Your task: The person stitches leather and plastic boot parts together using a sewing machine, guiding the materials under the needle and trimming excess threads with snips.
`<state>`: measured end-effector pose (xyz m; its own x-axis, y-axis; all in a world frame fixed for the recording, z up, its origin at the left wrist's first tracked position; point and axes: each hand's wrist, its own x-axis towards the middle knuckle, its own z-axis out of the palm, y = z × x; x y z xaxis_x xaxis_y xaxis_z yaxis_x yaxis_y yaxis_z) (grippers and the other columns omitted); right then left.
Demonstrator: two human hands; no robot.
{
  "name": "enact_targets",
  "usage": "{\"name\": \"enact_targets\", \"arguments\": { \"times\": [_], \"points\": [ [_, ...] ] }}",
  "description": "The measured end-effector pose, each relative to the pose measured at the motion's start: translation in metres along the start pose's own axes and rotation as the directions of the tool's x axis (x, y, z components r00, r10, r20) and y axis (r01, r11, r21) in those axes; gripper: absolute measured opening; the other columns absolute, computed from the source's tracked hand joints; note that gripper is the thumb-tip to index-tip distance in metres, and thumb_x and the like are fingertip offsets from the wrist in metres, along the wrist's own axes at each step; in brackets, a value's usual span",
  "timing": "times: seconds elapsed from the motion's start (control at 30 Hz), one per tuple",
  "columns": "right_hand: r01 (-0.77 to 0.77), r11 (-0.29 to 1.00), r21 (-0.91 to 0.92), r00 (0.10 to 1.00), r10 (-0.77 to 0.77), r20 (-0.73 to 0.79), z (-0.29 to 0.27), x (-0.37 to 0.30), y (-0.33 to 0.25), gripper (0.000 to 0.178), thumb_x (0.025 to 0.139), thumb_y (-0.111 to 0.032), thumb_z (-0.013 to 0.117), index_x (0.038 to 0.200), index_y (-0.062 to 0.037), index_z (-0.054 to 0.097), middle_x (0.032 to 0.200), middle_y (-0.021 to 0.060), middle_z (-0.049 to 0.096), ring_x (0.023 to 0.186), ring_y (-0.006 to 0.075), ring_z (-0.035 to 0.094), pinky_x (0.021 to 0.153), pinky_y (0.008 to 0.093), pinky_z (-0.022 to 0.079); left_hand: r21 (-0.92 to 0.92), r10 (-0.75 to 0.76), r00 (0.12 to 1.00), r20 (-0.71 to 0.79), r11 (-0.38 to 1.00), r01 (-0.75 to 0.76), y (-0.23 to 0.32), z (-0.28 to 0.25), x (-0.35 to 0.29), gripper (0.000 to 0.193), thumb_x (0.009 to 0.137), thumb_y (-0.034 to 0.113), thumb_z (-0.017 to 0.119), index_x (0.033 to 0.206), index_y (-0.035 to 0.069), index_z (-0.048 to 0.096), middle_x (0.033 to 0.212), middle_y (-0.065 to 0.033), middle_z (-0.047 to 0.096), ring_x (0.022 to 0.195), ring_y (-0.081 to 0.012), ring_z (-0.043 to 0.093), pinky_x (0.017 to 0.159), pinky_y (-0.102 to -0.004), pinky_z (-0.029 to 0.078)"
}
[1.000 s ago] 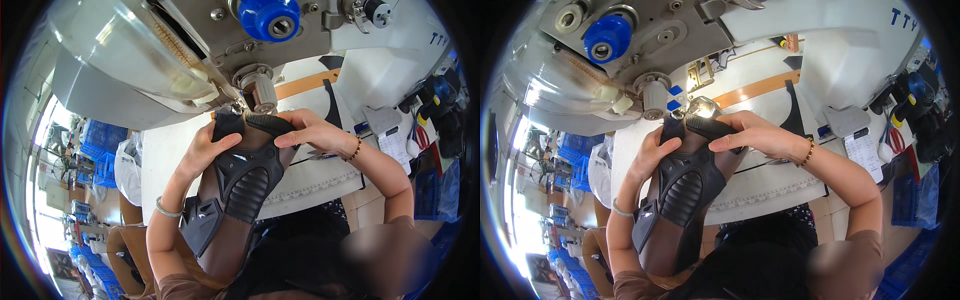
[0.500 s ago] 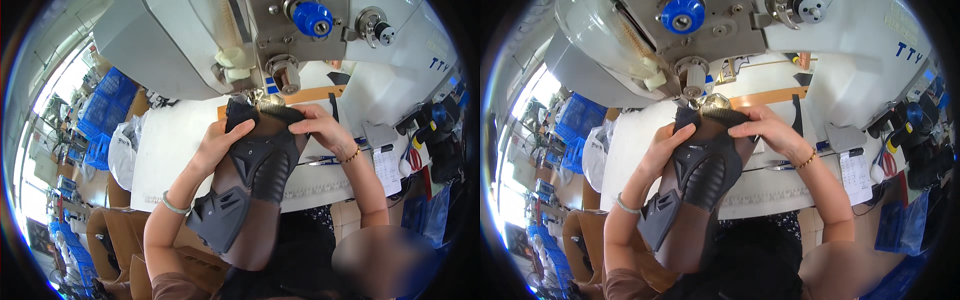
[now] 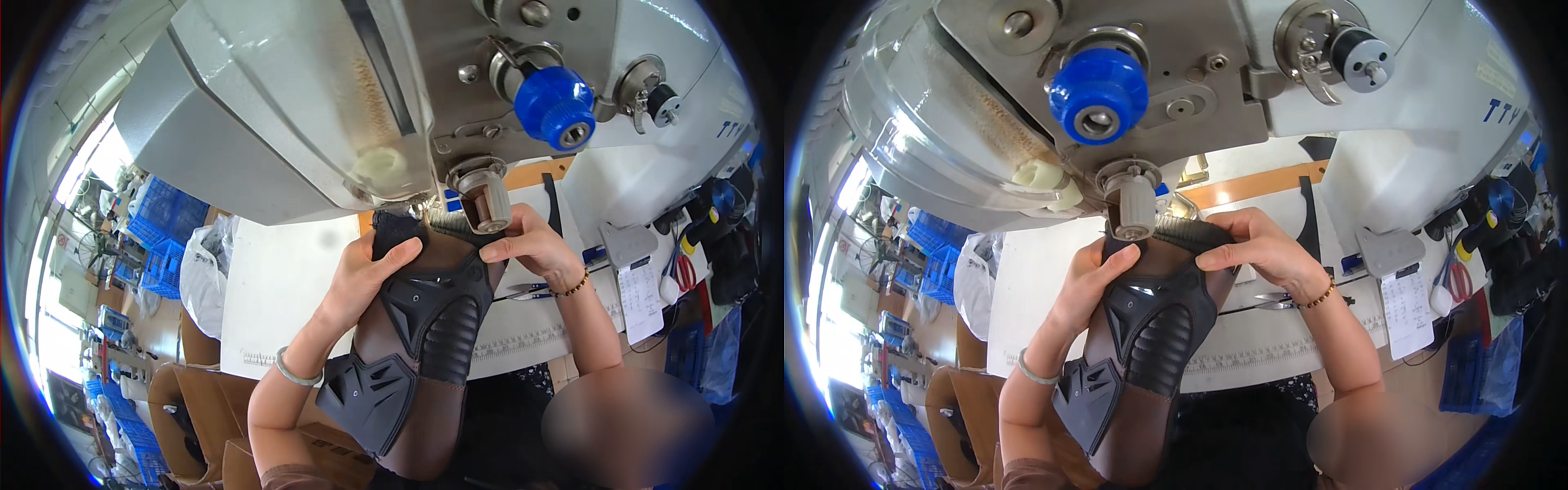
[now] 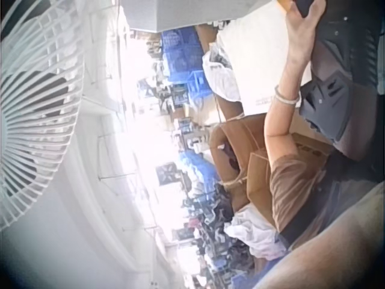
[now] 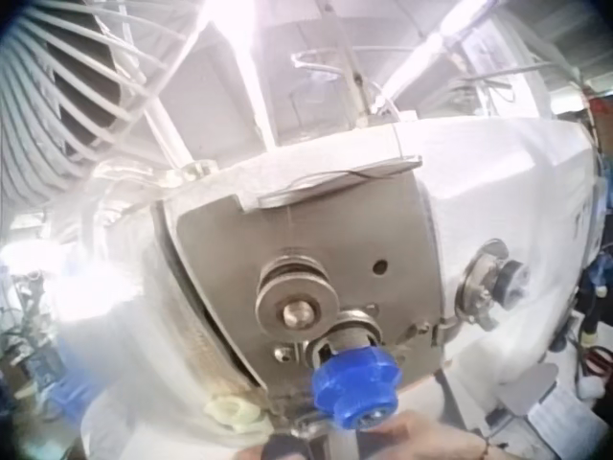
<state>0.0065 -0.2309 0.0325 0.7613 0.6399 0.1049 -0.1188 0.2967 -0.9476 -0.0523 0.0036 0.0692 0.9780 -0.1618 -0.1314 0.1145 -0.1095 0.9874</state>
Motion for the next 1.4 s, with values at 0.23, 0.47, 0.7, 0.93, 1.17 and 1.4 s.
{"name": "enact_targets", "arguments": {
  "times": [0.23,0.47,0.7,0.93,1.17,1.4],
  "points": [
    [0.031,0.999,0.019,1.0,-0.031,-0.007,-0.006,0.005,-0.003,0.039,0.071,-0.012,0.073,0.104,0.0051,0.061,0.088,0.0038,0.065,0.075,0.0059,0.057,0.069,0.0181,0.041,0.011,-0.002,0.992,-0.125,1.0,0.003,0.003,0.005,0.0,0.045,0.084,0.032,0.065,0.102,-0.008,0.054,0.088,-0.006,0.061,0.08,-0.007,0.055,0.073,-0.0219,0.046],
    [-0.056,0.996,-0.072,0.993,0.048,-0.108,0.016,0.003,-0.018,0.04,0.073,-0.023,0.074,0.102,0.0031,0.062,0.087,0.0023,0.064,0.079,0.0057,0.056,0.073,0.0188,0.041,-0.039,-0.127,0.988,-0.092,0.991,0.124,0.006,0.002,-0.01,0.043,0.088,0.027,0.06,0.11,-0.008,0.049,0.097,-0.0103,0.06,0.083,-0.0095,0.057,0.076,-0.0231,0.047],
    [-0.055,0.998,-0.044,0.991,0.049,-0.128,0.023,-0.001,-0.012,0.039,0.073,-0.022,0.076,0.1,0.0025,0.062,0.086,0.0023,0.063,0.079,0.0073,0.056,0.074,0.0195,0.042,0.098,-0.027,0.998,-0.063,0.995,0.034,0.005,-0.011,-0.003,0.044,0.083,0.028,0.067,0.105,-0.007,0.054,0.094,-0.0062,0.061,0.085,-0.0081,0.056,0.076,-0.0232,0.046],
    [-0.019,0.999,-0.05,0.994,0.014,-0.109,0.009,0.004,-0.009,0.037,0.073,-0.022,0.076,0.098,0.0016,0.062,0.084,0.0016,0.063,0.078,0.0068,0.056,0.073,0.0194,0.042,0.053,-0.042,0.993,-0.115,0.997,0.048,-0.002,-0.003,-0.005,0.043,0.081,0.029,0.068,0.102,-0.007,0.055,0.091,-0.0047,0.06,0.083,-0.0073,0.054,0.074,-0.0225,0.045],
    [-0.018,0.993,-0.115,0.983,-0.004,-0.185,0.013,0.004,-0.005,0.03,0.072,-0.021,0.077,0.089,-0.0037,0.06,0.08,-0.0015,0.06,0.076,0.006,0.053,0.07,0.0189,0.04,0.076,-0.022,0.995,-0.094,0.997,0.029,0.007,-0.005,-0.002,0.045,0.082,0.03,0.067,0.103,-0.007,0.054,0.092,-0.0062,0.061,0.084,-0.008,0.055,0.076,-0.0225,0.045],
    [0.064,0.994,-0.09,0.959,-0.086,-0.269,0.029,0.002,0.001,0.031,0.075,-0.02,0.076,0.09,-0.0057,0.052,0.081,-0.0017,0.057,0.077,0.0058,0.051,0.07,0.0198,0.039,0.144,-0.021,1.0,0.02,0.989,0.018,0.015,-0.02,0.01,0.049,0.082,0.031,0.067,0.108,-0.008,0.054,0.097,-0.0068,0.061,0.088,-0.0087,0.055,0.081,-0.0234,0.044]
  ]
}}
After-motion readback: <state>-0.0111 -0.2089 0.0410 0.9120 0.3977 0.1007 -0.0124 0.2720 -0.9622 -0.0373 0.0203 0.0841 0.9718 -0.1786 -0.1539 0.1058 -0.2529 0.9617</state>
